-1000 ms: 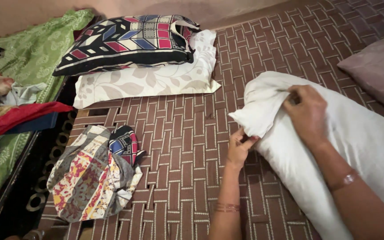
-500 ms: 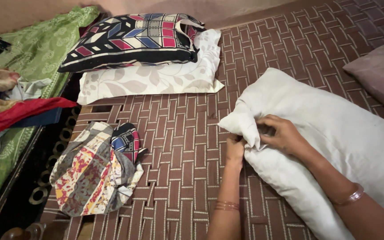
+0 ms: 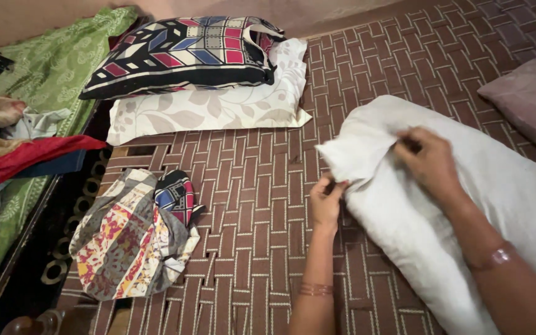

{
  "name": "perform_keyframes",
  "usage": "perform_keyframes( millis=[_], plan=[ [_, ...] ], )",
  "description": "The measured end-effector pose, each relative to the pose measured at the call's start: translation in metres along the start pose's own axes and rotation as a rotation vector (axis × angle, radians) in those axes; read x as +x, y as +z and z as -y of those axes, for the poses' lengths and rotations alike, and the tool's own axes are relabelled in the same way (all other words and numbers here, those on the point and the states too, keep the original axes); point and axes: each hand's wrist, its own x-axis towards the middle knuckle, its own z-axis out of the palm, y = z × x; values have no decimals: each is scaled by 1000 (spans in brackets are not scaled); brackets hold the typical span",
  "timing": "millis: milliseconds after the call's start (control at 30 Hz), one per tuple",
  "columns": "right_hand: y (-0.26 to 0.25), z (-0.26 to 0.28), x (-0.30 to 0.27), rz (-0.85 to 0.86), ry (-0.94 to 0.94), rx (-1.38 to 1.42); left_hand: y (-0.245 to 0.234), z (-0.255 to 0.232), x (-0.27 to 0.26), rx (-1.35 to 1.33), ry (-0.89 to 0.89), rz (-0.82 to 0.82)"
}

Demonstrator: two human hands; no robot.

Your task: The person is stuffing a white pillowcase with filling material by hand. They repeatedly gather the open end of the pillowcase, insert their hand to pull in more filling, and then smooth the surface to distribute the contents evenly. The task is performed on a woven bed mat with other bedding items nearby.

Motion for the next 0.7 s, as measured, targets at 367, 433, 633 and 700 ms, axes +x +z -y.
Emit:
perform_keyframes(
  millis=[367,433,633,700],
  plan=[
    [47,-4,-25,68,-584,-290,-9,31,13,-5,-47,10],
    [42,0,-28,-28,-684,-338,-6,29,8,1,-20,35],
    [19,-4,-15,-253,-671,-408,14,-12,-13,-14,104,220],
    [5,-7,-5,-345,-508,-386,15,-24,-25,-81,85,319]
  ],
)
